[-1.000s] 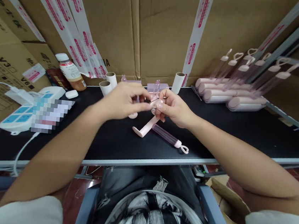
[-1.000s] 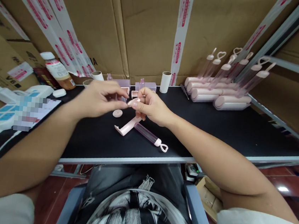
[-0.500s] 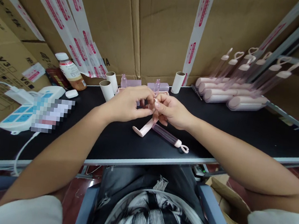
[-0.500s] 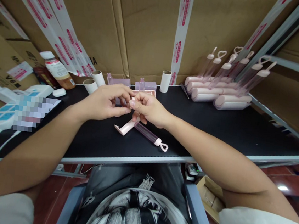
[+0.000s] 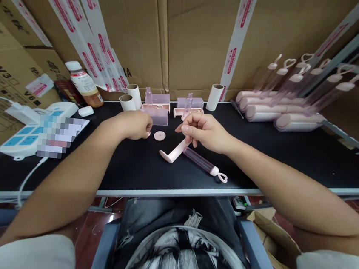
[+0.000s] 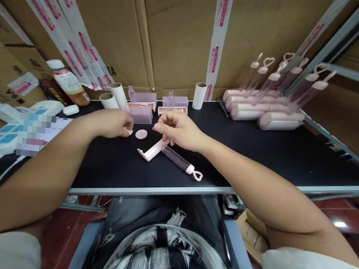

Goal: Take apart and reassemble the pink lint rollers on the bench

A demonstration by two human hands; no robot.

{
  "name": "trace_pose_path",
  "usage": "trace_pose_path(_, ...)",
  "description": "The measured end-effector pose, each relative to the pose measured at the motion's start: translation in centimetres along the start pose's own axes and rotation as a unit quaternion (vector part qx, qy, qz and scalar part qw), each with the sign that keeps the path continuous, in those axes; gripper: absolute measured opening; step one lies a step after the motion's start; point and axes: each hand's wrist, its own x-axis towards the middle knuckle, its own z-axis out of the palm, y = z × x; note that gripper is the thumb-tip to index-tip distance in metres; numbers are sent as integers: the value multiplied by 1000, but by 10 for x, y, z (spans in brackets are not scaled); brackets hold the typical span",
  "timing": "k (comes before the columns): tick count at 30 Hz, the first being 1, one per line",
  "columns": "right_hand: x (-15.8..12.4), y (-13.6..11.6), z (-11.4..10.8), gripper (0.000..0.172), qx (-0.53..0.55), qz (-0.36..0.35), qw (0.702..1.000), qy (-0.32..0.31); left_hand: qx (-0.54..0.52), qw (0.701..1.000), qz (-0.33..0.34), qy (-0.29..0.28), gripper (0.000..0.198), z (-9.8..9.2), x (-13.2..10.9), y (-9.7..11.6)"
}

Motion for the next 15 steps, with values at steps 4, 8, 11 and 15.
trace_pose_path(4,0,-2,1,53,-10,-1,1000,-8,19,1000,-16,11,23,2,1,8)
trace_pose_path(8,-1,-4,0,50,-16,-12,1000,-12,19,998,27,57,33,-3,-6,21)
trace_pose_path(11,-1,-4,-1,48,-22,-16,999,-17,21,995,63,71,37,1,-4,27)
trace_pose_path(15,-1,-3,0,47,-26,-18,999,-19,32,998,50,19,35,10,5,26)
